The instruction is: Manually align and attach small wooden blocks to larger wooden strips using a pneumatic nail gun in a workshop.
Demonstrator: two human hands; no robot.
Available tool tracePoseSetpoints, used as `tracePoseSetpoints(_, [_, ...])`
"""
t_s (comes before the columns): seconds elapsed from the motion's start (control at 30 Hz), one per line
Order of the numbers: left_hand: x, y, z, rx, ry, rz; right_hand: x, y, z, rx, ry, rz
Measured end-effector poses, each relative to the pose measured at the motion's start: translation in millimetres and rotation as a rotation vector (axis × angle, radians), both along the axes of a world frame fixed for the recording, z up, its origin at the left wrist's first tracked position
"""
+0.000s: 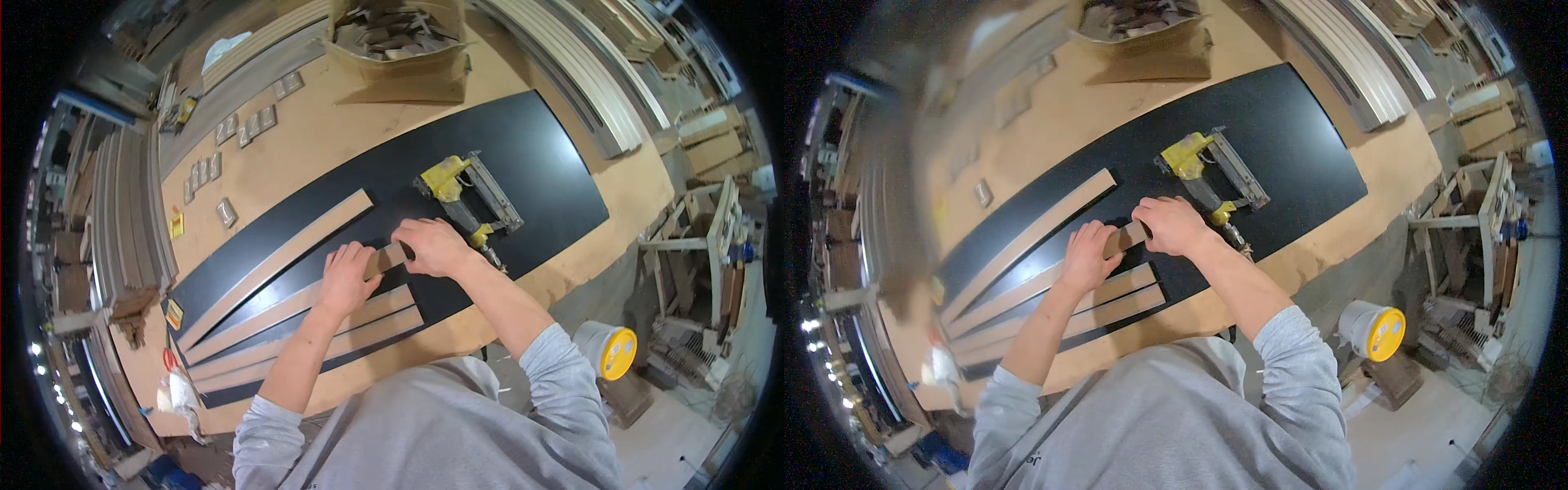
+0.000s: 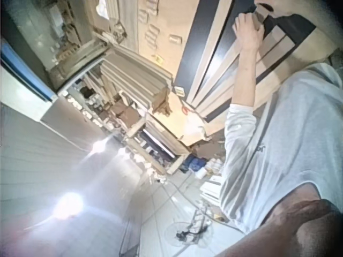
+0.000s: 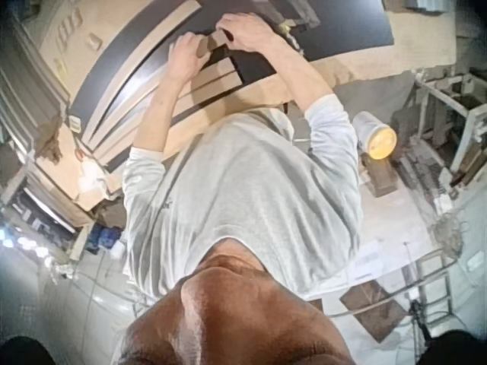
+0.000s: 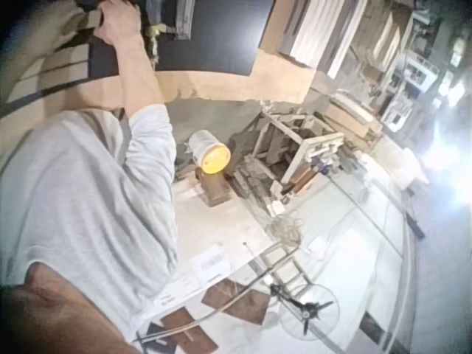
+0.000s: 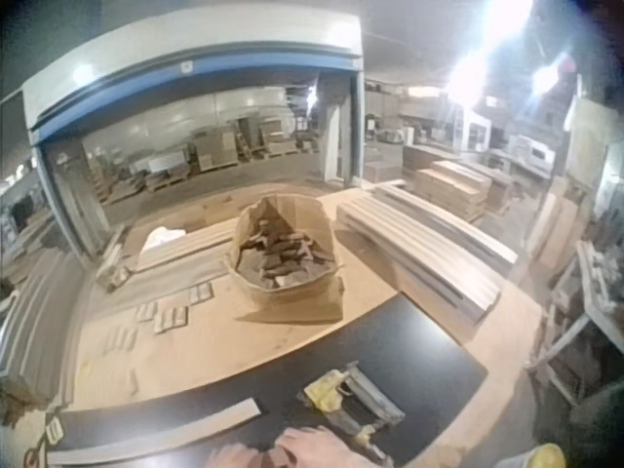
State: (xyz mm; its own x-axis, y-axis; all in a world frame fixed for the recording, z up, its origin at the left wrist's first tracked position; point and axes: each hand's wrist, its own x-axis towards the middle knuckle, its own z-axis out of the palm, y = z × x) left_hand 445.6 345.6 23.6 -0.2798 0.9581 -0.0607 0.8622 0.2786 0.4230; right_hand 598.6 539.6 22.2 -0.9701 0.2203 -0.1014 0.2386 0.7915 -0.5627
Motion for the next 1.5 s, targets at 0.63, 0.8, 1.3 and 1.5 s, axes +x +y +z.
tracePoseSetpoints(0.63, [0,-1,-1,-0.001,0.033,-0.001,11,34,-2,0.147,0.153,-0.662])
tracePoseSetpoints(0.8, [6,-3,-3,0.03,0.041,0.019,1,44,-9,0.09,0.048,-0.729])
tracePoseSetpoints(1.3, [7,-7,-8,-0.041,0.065,0.048,5,5,128,-0.944,-0.272,-0.477])
tracePoseSetpoints(1.5, [8,-2,-9,-0.08,0.063,0.047,-8,-2,113,-0.692,-0.365,-0.35])
